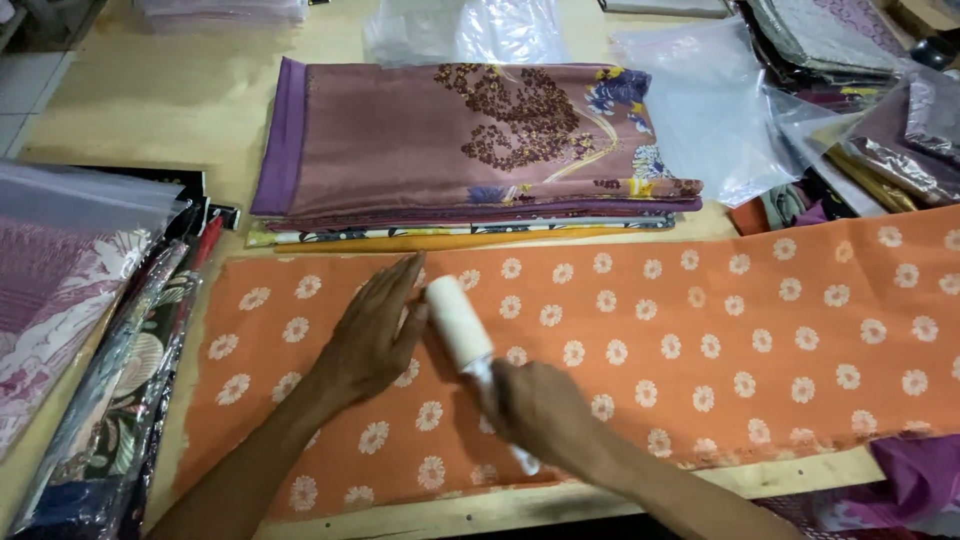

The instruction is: Using a lint roller to remove lint and debris from a piece of patterned fabric on a packing table.

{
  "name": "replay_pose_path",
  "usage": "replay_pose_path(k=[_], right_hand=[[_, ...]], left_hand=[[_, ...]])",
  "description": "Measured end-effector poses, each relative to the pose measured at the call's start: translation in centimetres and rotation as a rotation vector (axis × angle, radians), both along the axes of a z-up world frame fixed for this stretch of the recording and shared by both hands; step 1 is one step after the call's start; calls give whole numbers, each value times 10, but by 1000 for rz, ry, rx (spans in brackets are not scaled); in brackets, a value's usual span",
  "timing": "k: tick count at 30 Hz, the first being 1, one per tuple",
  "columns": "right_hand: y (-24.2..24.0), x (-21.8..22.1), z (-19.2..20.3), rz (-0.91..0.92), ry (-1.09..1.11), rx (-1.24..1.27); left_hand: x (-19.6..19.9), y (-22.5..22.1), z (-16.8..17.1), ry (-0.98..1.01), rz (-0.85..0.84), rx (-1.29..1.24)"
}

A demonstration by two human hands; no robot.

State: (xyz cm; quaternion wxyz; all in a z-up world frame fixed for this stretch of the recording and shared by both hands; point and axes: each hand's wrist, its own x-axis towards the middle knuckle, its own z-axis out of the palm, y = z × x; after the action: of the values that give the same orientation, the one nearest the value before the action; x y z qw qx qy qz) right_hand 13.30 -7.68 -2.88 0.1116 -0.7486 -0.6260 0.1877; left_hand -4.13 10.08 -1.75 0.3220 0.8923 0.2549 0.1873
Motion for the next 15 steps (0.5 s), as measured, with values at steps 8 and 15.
replay_pose_path(k=[8,15], right_hand=[[-8,21,-28,59,-199,130],[-27,83,-22,-164,-118,-76]], left_hand=[[-1,1,-17,260,-89,247],[-2,2,-17,308,-74,270]])
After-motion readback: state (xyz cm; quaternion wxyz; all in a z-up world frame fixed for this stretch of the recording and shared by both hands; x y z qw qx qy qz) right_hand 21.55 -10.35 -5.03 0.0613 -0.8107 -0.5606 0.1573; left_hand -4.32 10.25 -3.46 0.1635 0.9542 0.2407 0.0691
